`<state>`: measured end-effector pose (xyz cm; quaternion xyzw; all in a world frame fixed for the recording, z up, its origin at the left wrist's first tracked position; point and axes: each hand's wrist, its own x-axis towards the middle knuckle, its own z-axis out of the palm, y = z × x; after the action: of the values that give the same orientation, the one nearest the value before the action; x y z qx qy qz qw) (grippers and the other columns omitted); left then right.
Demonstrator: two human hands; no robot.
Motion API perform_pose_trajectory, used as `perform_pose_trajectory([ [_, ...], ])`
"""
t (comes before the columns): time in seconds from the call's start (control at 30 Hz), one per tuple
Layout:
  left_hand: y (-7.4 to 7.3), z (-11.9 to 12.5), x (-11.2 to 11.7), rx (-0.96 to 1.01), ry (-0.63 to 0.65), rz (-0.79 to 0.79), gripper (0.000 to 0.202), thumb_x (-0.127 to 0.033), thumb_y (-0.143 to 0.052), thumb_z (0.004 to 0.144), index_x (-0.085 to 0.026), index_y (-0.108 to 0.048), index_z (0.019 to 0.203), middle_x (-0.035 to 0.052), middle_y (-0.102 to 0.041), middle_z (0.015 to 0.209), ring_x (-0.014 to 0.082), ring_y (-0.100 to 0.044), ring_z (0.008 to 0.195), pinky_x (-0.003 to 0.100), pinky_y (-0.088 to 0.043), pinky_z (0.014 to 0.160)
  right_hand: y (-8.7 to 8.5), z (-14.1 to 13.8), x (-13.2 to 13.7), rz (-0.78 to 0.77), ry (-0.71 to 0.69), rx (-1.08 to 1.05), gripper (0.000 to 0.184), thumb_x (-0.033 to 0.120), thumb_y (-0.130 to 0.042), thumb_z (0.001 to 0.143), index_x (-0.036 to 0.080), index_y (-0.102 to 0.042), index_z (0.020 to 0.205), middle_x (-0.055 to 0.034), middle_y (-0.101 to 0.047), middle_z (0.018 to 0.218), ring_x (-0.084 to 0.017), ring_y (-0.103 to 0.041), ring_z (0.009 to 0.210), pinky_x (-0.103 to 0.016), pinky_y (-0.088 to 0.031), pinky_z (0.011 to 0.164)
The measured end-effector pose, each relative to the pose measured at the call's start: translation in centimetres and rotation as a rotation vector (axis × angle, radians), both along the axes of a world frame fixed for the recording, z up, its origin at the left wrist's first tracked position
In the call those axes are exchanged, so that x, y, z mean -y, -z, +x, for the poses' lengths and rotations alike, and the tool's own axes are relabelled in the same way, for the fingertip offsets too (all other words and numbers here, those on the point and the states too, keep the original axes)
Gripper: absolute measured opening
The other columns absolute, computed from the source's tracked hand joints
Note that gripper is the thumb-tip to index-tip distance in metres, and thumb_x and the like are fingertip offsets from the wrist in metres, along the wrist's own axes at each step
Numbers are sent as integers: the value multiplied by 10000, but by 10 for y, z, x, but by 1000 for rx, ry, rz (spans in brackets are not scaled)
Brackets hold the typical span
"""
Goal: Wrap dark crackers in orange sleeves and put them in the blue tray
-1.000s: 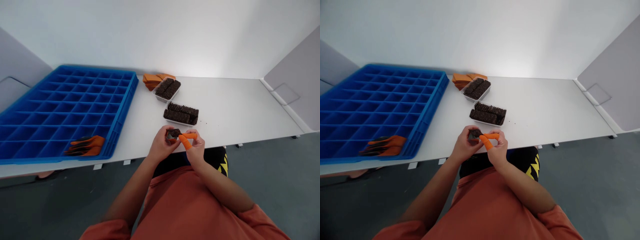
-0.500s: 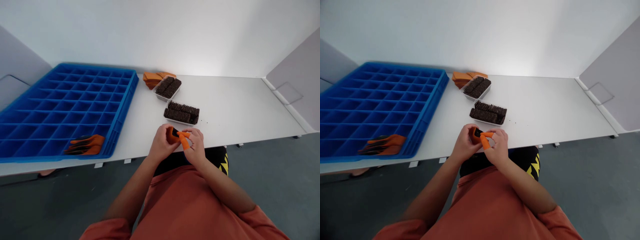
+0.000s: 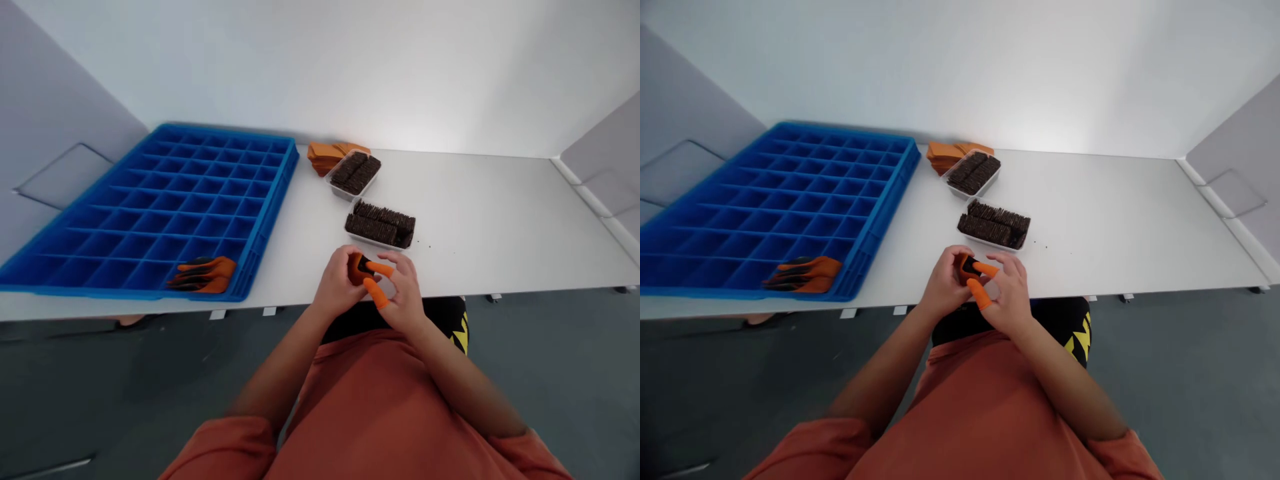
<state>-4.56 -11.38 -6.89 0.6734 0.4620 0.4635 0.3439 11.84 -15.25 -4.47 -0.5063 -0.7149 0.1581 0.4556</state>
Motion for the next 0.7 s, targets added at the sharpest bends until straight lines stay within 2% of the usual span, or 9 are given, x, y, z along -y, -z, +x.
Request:
perform_pose_trajectory([
  [0.1, 0, 1, 1, 54, -13, -24, 620, -405, -908, 681, -237, -483, 1100, 56, -598, 1090, 178, -596, 894, 325, -504, 800, 2, 0, 2, 42, 48, -58, 373, 373, -719, 889, 267, -681, 1244, -113, -667, 1251, -276, -619, 1174, -531, -516, 1049],
  [0.17, 1, 2, 2, 64, -19, -35, 657, -421, -924, 660, -244, -466, 1096, 45, -592, 1066, 176, -593, 877, 317, -504, 778, 4, -2, 3, 16, 67, -62, 381, 374, -746, 861, 263, -690, 1222, -105, -689, 1190, -274, -647, 1113, -515, -544, 1000],
  [0.3, 0, 1, 4, 21, 41, 90, 610, -414, -909, 675, -240, -482, 1074, 49, -594, 1077, 190, -598, 914, 343, -520, 831, 9, -4, 3, -23, 83, -86, 169, 309, -706, 882, 245, -748, 1033, -77, -735, 1003, -245, -684, 950, -458, -574, 879],
  [0.4, -6, -5, 7, -40, 108, 235, 468, -398, -830, 783, -227, -520, 1088, 69, -627, 1093, 210, -622, 978, 362, -529, 877, 9, 2, 3, 8, 90, -68, 134, 279, -675, 904, 236, -762, 997, -74, -739, 959, -237, -674, 919, -440, -565, 852],
  [0.53, -21, -16, 16, -354, 102, 334, 128, -339, -659, 959, -218, -640, 996, 53, -715, 939, 214, -651, 904, 373, -507, 862, 3, 15, 3, 45, 49, 106, 127, 288, -681, 919, 235, -776, 982, -69, -749, 949, -241, -659, 917, -448, -533, 865],
  [0.63, -37, -18, 21, -604, 105, 332, 145, -334, -619, 990, -230, -715, 955, 46, -736, 848, 221, -661, 834, 374, -493, 806, -4, 19, 2, 50, -36, 230, 135, 314, -678, 938, 249, -786, 987, -55, -759, 926, -232, -662, 894, -442, -513, 860],
  [0.7, -50, -19, 22, -722, 151, 325, 172, -322, -608, 992, -228, -747, 956, 56, -750, 843, 228, -673, 817, 368, -493, 762, -7, 19, 1, 66, -70, 253, 138, 324, -671, 946, 265, -789, 987, -48, -766, 930, -226, -672, 899, -439, -508, 872],
])
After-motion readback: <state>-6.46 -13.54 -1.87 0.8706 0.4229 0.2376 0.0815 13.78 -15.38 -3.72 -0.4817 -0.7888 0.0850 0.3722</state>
